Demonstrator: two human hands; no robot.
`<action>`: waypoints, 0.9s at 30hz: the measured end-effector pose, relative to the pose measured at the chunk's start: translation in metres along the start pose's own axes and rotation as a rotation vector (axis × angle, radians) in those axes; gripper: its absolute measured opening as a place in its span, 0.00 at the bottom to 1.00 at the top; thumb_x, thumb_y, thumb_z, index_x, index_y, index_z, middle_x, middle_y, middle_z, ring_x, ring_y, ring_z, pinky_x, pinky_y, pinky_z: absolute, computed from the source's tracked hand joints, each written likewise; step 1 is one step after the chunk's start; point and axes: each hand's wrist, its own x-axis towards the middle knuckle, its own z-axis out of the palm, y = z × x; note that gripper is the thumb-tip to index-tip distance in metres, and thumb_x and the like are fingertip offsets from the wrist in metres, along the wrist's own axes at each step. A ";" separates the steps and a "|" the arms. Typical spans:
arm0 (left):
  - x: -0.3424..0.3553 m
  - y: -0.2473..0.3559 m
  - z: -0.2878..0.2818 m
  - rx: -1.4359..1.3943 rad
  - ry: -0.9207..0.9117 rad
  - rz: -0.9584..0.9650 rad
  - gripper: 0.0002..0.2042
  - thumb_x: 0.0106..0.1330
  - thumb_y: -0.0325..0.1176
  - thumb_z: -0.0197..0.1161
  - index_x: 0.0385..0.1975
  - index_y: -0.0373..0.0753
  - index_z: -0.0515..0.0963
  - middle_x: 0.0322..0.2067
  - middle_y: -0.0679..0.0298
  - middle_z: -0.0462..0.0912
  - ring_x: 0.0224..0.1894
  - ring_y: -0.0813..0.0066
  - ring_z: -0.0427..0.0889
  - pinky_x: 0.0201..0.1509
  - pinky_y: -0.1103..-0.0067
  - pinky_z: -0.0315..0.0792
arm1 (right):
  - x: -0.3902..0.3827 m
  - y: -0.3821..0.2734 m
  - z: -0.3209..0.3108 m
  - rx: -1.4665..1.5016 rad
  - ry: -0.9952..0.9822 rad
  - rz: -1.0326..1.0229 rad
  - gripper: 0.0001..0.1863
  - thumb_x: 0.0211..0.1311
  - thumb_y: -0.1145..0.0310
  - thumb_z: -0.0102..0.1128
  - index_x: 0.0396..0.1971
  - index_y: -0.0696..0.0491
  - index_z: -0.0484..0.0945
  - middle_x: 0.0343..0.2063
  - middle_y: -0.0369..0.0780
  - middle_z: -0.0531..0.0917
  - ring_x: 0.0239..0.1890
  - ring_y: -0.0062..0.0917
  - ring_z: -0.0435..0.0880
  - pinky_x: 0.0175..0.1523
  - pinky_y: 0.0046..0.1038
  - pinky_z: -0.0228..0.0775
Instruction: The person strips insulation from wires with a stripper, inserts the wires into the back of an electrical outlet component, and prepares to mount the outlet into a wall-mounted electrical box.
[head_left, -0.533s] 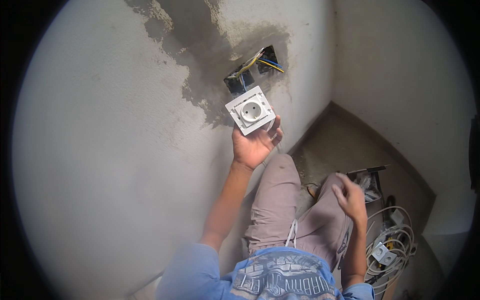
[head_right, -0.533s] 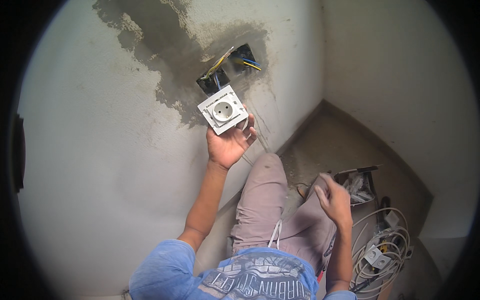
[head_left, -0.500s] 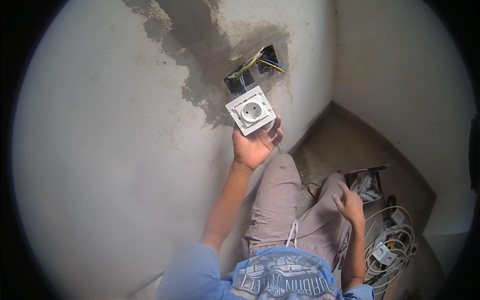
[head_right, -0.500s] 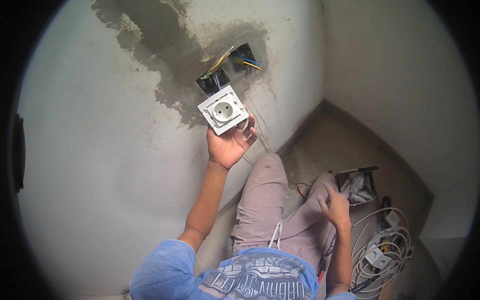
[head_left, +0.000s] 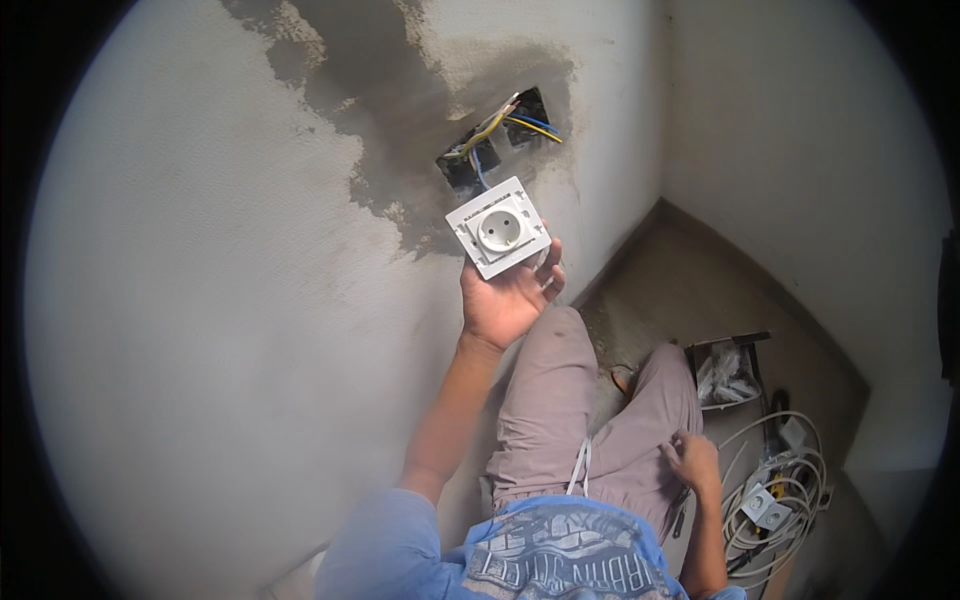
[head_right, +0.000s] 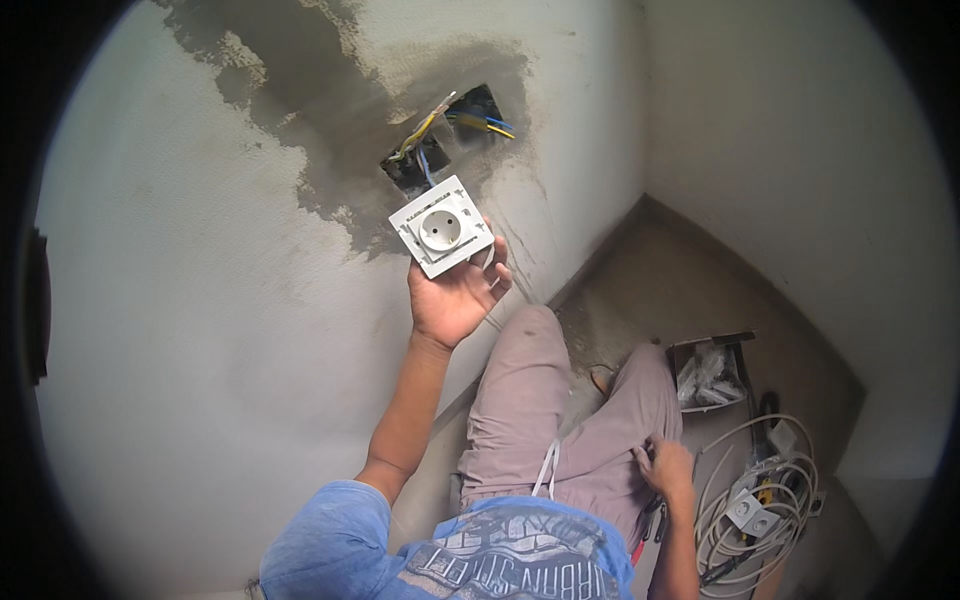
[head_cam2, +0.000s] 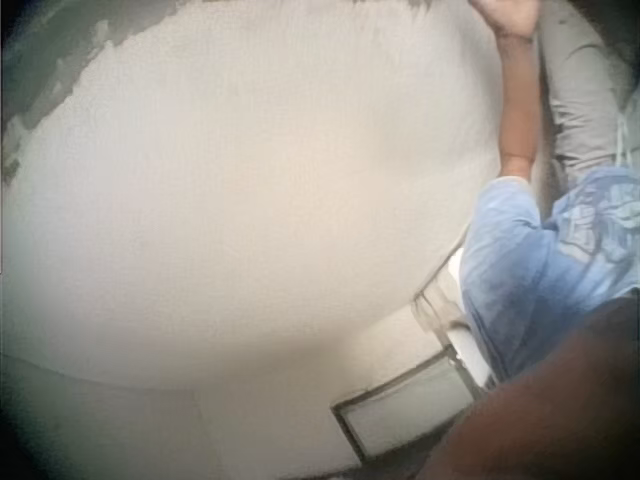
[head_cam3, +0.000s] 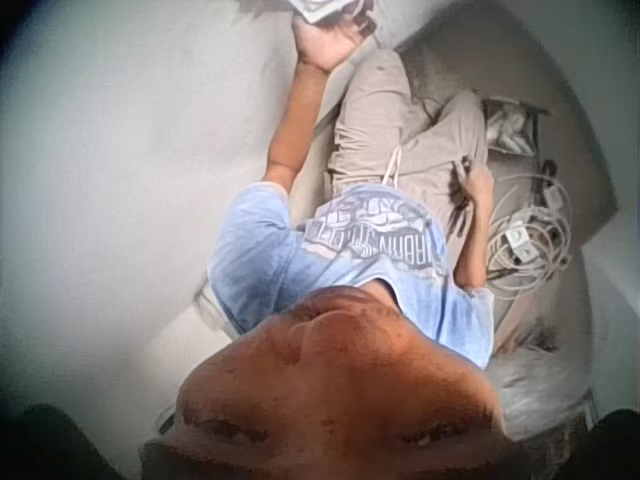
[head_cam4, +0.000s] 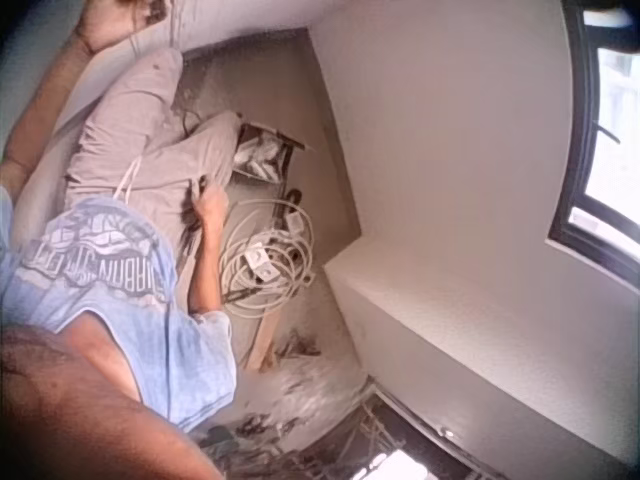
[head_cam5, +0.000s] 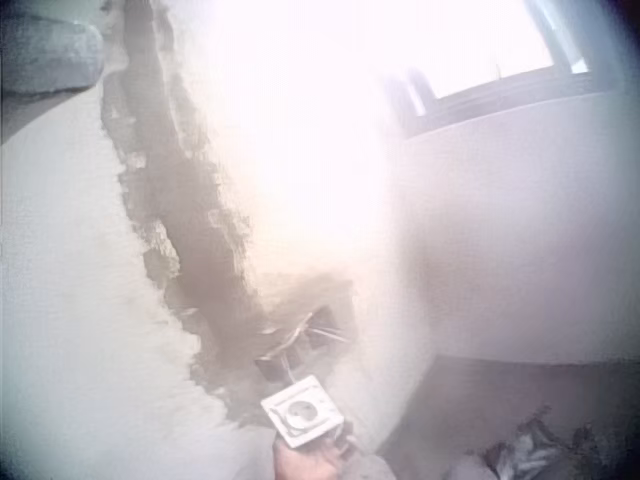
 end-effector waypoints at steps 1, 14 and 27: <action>-0.001 0.000 0.002 0.002 0.005 -0.004 0.31 0.64 0.59 0.62 0.64 0.49 0.74 0.62 0.67 0.77 0.65 0.61 0.72 0.63 0.62 0.69 | 0.001 0.000 0.001 -0.025 0.010 -0.016 0.20 0.62 0.50 0.65 0.38 0.53 0.84 0.30 0.52 0.86 0.37 0.51 0.86 0.43 0.48 0.76; -0.013 -0.009 0.005 0.327 0.155 0.156 0.30 0.73 0.57 0.54 0.68 0.45 0.68 0.64 0.59 0.73 0.69 0.57 0.70 0.67 0.58 0.68 | 0.057 -0.153 -0.078 0.686 0.196 -0.545 0.12 0.60 0.73 0.70 0.43 0.58 0.81 0.29 0.38 0.78 0.30 0.22 0.77 0.37 0.25 0.71; -0.066 -0.014 -0.012 0.225 0.186 0.173 0.29 0.76 0.57 0.45 0.68 0.45 0.70 0.62 0.57 0.77 0.62 0.56 0.77 0.63 0.60 0.73 | 0.171 -0.378 -0.189 1.517 0.069 -0.705 0.25 0.69 0.60 0.67 0.57 0.61 0.75 0.25 0.33 0.77 0.24 0.14 0.75 0.27 0.18 0.71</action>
